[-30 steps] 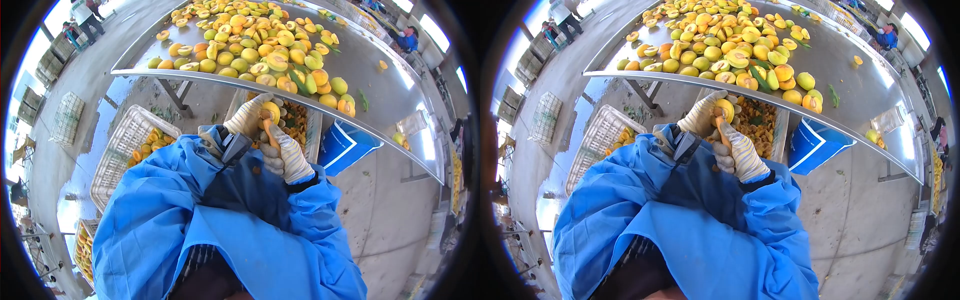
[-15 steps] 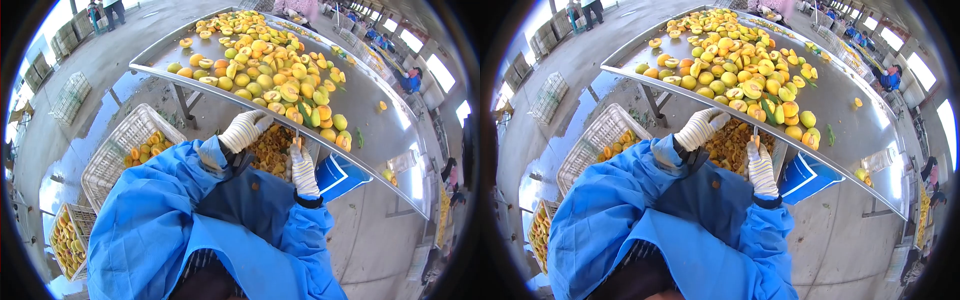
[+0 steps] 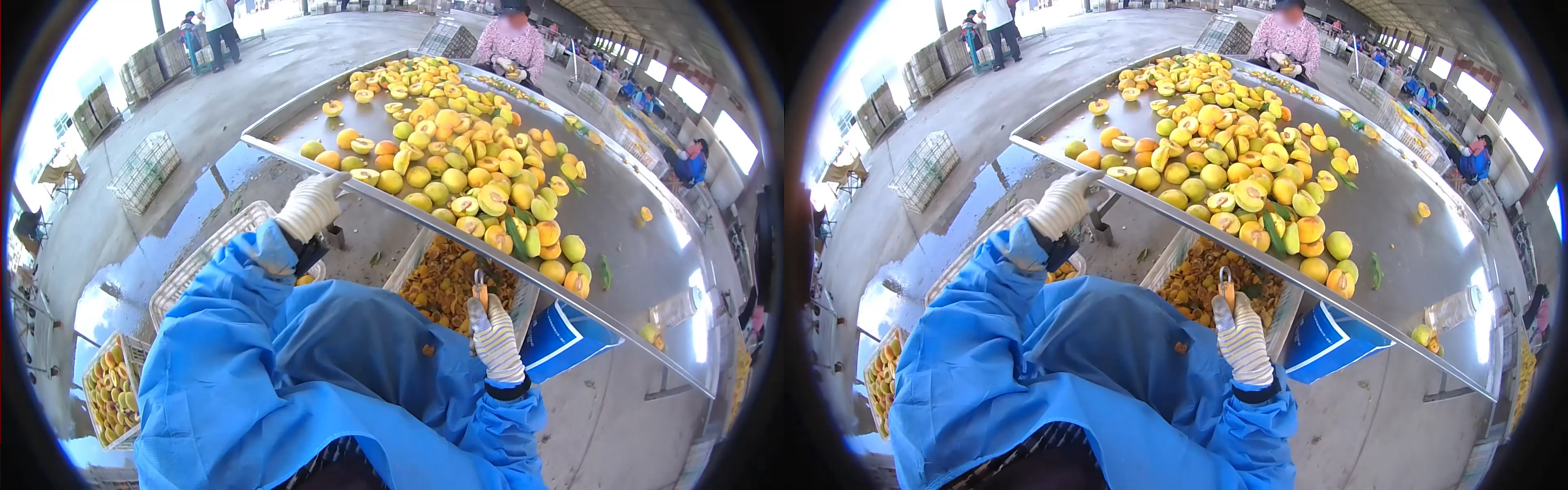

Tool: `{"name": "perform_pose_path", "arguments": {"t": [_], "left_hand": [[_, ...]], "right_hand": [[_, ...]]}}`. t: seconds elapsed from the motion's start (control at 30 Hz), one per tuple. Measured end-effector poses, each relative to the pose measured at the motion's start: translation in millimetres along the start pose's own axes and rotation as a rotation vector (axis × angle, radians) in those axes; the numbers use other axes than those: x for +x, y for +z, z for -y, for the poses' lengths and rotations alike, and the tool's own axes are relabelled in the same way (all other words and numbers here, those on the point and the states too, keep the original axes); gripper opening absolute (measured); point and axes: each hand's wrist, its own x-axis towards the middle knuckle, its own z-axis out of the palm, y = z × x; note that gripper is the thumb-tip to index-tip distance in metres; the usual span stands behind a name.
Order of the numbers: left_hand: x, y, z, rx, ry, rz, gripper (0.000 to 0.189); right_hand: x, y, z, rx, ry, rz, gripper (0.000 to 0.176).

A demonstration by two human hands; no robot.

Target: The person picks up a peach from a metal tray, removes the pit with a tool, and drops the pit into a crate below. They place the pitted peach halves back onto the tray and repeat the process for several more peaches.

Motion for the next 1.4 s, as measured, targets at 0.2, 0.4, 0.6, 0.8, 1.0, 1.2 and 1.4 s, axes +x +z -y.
{"name": "perform_pose_path", "arguments": {"t": [0.2,0.4,0.6,0.8,1.0,1.2,1.4], "left_hand": [[136,61,-52,-0.041,-0.039,0.068,0.049],[164,90,-43,-0.126,-0.127,0.084,0.048],[76,49,-74,-1.814,-0.328,0.317,0.056],[-22,60,-155,-2.428,-0.414,0.602,0.041],[-52,74,-196,-2.356,-0.468,0.545,0.039],[-52,82,-195,-2.362,-0.407,0.483,0.033],[-54,77,-195,-2.255,-0.438,0.517,0.035]], "right_hand": [[2,2,-6,-0.207,0.018,0.009,0.043],[6,2,-20,-0.108,-0.038,0.045,0.049],[-1,9,8,0.132,0.008,0.038,0.039],[-14,19,38,0.399,0.07,0.005,0.04],[4,22,-18,-0.094,-0.349,-0.165,0.039],[-4,22,3,-0.463,-0.348,-0.303,0.032],[-6,25,11,-0.626,-0.212,-0.239,0.036]]}}
